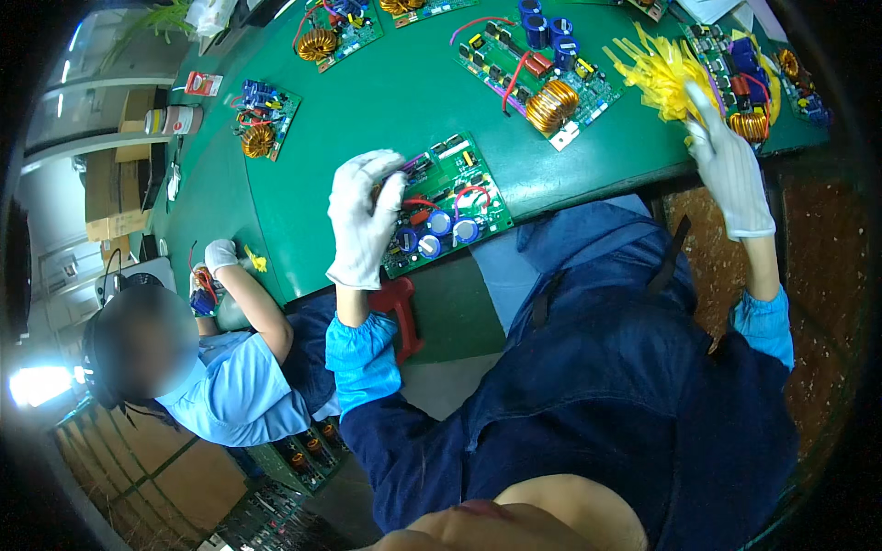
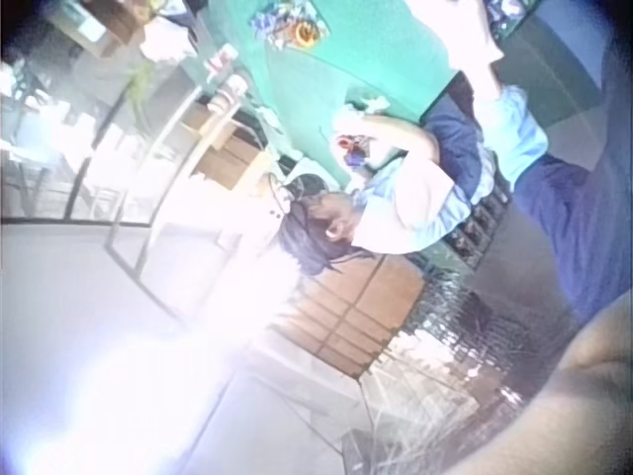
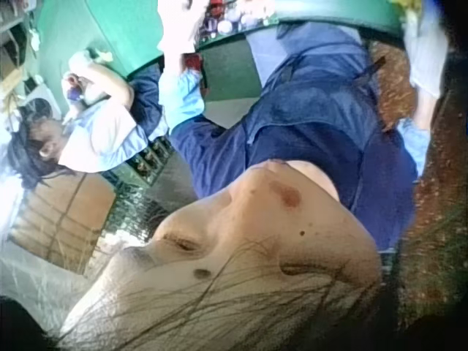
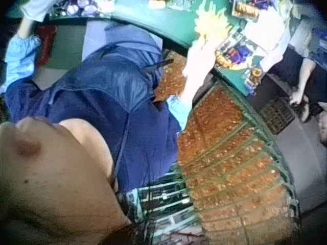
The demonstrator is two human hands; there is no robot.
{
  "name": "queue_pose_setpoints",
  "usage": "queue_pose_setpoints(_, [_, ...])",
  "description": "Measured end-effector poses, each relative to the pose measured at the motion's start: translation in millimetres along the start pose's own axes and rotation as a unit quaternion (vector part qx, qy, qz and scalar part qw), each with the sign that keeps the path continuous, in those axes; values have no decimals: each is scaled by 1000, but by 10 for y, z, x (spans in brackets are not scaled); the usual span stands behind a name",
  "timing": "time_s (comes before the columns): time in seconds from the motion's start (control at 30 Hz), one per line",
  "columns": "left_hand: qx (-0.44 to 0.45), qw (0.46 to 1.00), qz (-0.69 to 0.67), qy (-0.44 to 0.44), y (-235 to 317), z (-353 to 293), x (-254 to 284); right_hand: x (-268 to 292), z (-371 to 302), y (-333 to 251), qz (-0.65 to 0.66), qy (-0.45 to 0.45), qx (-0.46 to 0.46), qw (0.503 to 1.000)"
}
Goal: Assembling and inspecting electronic components on printed circuit boards at a factory workbench.
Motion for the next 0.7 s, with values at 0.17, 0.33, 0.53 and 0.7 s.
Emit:
queue_pose_setpoints(0.17, [-37, 973, 141, -178, -6, 106, -437, -328, 100, -1238, 194, -117, 149, 963])
queue_pose_setpoints(0.33, [5, 940, 161, -301, -65, 149, -689, -939, -111, -1888, 103, -122, 347, 924])
queue_pose_setpoints(0.53, [-15, 931, 192, -309, -74, 163, -750, -1026, -140, -1964, 110, -100, 325, 934])
queue_pose_setpoints(0.7, [-29, 937, 191, -290, -51, 168, -736, -1043, -129, -1925, 118, -88, 309, 940])
Point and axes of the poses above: each hand's wrist, its own z-axis towards the middle knuckle, its own x-axis out of the back of the hand, y = z × x, the point moved 7 cm from there along z, towards the middle knuckle, and after that the axes turned 1 degree about x, right-handed, at the moved point
